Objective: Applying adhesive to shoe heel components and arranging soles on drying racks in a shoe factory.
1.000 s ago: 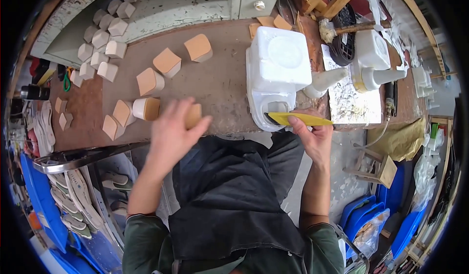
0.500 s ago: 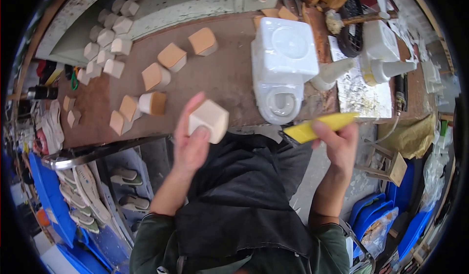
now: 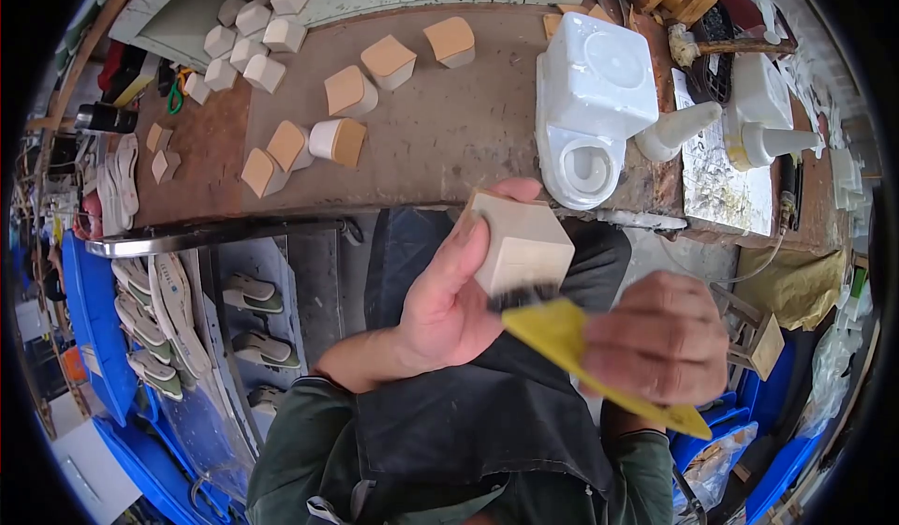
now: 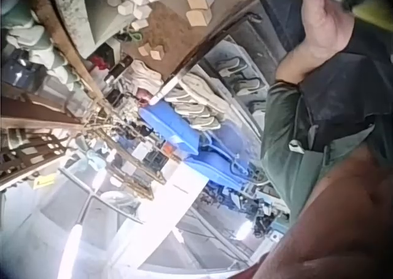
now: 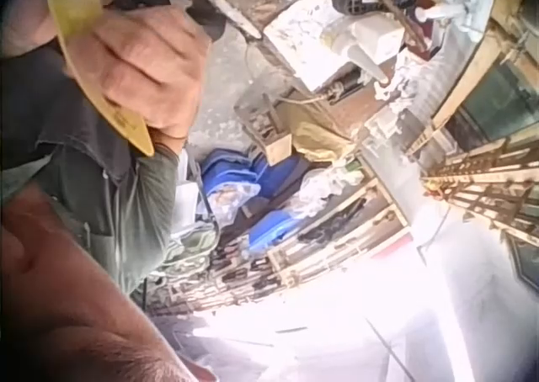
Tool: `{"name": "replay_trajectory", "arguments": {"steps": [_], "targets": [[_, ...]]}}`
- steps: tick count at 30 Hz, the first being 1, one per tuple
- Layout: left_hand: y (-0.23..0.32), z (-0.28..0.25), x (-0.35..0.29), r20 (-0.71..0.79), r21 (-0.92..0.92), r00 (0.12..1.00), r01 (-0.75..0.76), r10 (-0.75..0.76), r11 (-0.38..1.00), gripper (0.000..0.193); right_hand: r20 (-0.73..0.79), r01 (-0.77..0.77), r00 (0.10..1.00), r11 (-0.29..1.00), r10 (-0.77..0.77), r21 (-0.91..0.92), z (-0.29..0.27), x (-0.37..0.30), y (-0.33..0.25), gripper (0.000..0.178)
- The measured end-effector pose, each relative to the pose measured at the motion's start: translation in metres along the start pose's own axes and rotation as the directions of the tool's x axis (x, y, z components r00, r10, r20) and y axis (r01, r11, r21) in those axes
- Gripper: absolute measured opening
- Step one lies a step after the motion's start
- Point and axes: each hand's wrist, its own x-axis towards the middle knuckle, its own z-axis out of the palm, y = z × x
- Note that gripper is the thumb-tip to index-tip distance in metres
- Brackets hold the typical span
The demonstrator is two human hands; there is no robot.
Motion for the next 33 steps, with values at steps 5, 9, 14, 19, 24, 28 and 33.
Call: {"name": "replay_trajectory", "arguments": {"steps": [5, 9, 14, 19, 24, 28, 33], "targets": [[0.006, 0.015, -0.012, -0.089, 0.049, 0.992, 0.099, -0.095, 0.994, 0.058, -0.162, -0.174, 0.970, 0.983, 0.182, 0.065, 0.005, 0.012, -0.009, 0.016], [0.004, 0.008, -0.013, 0.074, 0.044, 0.996, 0.045, -0.048, 0.998, 0.060, -0.532, -0.669, 0.445, 0.663, 0.720, 0.337, 0.006, 0.020, -0.025, 0.015], [0.009, 0.021, -0.021, -0.024, -0.049, 0.998, 0.062, -0.063, 0.997, 0.059, -0.526, -0.565, 0.560, 0.759, 0.640, 0.324, 0.020, 0.010, -0.035, 0.011], [0.012, 0.033, -0.023, -0.165, 0.073, 0.984, 0.074, -0.061, 0.995, 0.058, -0.149, -0.109, 0.983, 0.994, 0.110, 0.011, -0.009, 0.008, -0.018, 0.014], [0.022, 0.010, -0.022, 0.064, -0.087, 0.987, 0.154, -0.149, 0.984, 0.053, 0.408, 0.055, 0.903, 0.978, -0.134, 0.200, -0.037, 0.032, -0.008, 0.021], [0.035, 0.026, -0.025, -0.064, -0.033, 0.990, 0.125, -0.127, 0.992, 0.040, 0.174, 0.202, 0.953, 0.948, -0.248, 0.246, -0.022, 0.053, 0.014, 0.018], [0.101, -0.029, -0.019, -0.131, 0.108, 0.965, -0.214, 0.227, 0.971, 0.024, -0.099, -0.169, 0.976, 0.962, 0.194, 0.212, -0.046, -0.005, 0.012, 0.023]]}}
